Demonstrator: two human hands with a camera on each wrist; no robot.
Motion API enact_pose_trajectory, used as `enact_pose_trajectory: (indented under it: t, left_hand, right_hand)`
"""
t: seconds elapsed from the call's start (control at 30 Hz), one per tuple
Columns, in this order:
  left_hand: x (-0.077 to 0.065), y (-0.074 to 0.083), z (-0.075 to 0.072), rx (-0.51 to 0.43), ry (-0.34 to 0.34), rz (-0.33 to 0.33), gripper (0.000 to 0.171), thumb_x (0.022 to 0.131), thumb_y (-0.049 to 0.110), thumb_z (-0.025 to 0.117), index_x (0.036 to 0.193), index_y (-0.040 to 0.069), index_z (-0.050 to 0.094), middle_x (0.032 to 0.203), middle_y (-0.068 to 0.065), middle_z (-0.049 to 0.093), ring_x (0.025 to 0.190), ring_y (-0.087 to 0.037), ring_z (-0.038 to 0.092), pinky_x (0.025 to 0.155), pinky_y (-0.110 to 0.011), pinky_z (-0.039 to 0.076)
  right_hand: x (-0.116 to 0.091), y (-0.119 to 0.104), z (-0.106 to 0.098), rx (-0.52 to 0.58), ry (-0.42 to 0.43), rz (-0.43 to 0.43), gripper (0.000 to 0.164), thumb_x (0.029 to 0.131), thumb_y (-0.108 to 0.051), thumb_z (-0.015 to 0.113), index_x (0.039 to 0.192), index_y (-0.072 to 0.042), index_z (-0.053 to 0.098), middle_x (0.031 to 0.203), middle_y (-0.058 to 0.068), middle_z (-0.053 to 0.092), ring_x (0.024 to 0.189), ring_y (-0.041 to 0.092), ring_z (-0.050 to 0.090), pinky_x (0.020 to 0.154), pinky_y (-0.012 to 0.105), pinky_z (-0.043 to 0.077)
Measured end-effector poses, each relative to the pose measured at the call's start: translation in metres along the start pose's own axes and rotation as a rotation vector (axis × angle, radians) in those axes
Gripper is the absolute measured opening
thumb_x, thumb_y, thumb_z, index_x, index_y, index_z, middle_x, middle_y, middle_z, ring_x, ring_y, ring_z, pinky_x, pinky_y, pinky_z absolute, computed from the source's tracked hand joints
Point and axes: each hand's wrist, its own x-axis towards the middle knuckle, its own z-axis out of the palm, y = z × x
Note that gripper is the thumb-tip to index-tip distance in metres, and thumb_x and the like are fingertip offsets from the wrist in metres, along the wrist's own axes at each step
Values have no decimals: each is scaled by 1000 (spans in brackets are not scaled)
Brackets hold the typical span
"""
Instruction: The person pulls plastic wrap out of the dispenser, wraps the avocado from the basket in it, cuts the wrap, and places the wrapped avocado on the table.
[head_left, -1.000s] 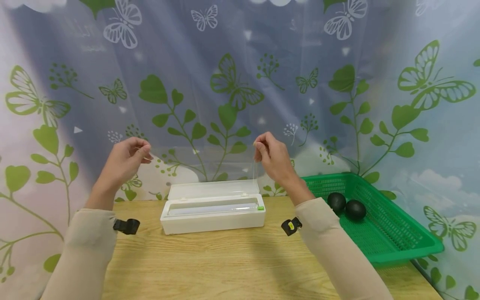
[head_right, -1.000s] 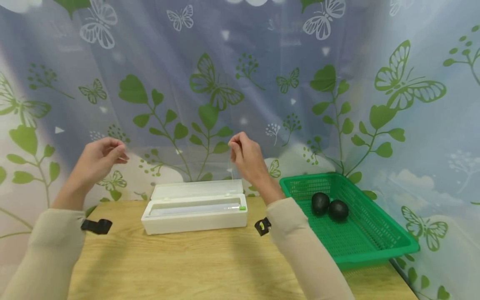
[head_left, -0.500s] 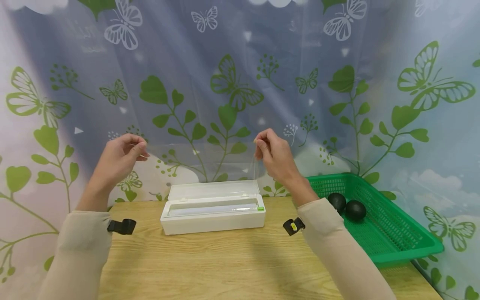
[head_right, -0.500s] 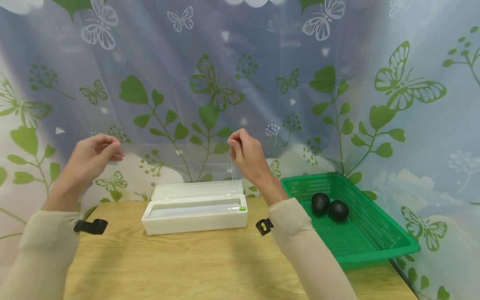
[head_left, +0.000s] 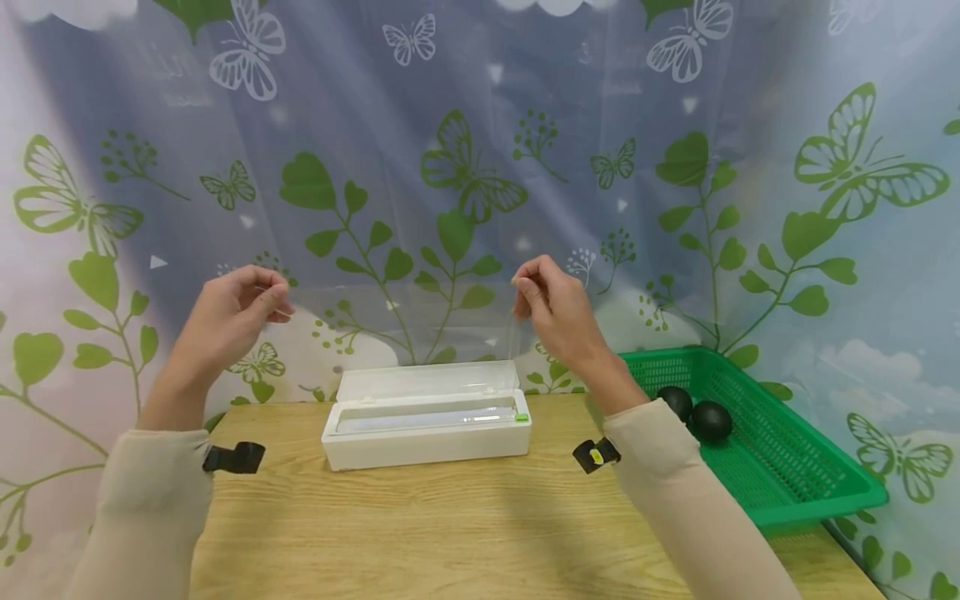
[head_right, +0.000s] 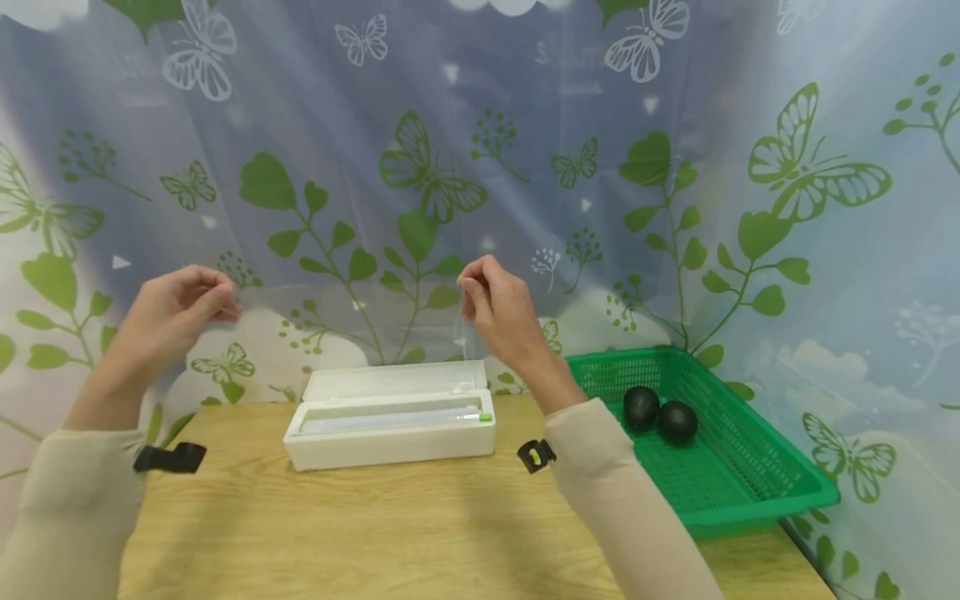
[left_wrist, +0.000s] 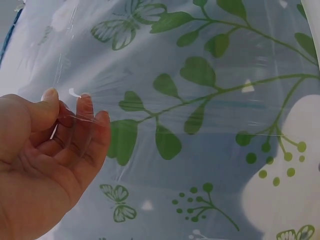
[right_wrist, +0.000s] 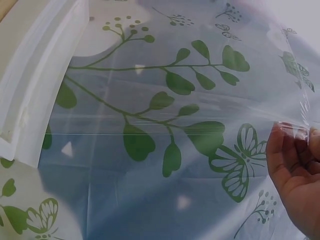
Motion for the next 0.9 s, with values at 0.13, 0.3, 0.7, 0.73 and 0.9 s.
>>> enact_pose_trajectory:
  t: [0.13,0.3,0.7,0.73,0.9]
  left_hand:
    - [-6,1,0,-15,-20,-13,32,110,29,49,123,2,61,93,11,67,85,8,66,80,-8,54]
    - [-17,1,-1,-55,-31,3,26,109,23,52,119,1,62,92,9,68,86,3,68,80,-11,56]
    - [-44,-6,-8,-64,-155,143,11,108,13,54,108,7,63,89,7,71,85,-3,68,81,-9,51]
    - [-47,-6,-8,-77,-164,155,10,108,12,54,108,7,63,89,7,71,85,-4,68,81,-10,51]
    - [-56,-10,-9,-174,-222,215,9,106,2,53,107,2,61,90,1,68,82,-9,67,78,-16,56]
  right_hand:
    - [-7,1,-2,36,-6,12,14,108,-9,50,105,2,59,78,16,63,68,24,64,67,30,59]
    - [-19,0,-2,57,-9,-13,12,107,-6,52,105,3,59,76,16,63,66,22,64,63,21,55]
    - [-47,-7,-7,140,-82,10,9,106,-2,54,104,3,61,74,14,62,61,15,63,59,28,60]
    - [-49,-8,-7,143,-86,14,9,105,-1,54,104,3,61,74,14,62,61,15,63,58,28,59]
    - [-58,-9,-7,155,-120,27,9,105,-1,55,102,3,63,73,13,64,59,15,63,56,28,59]
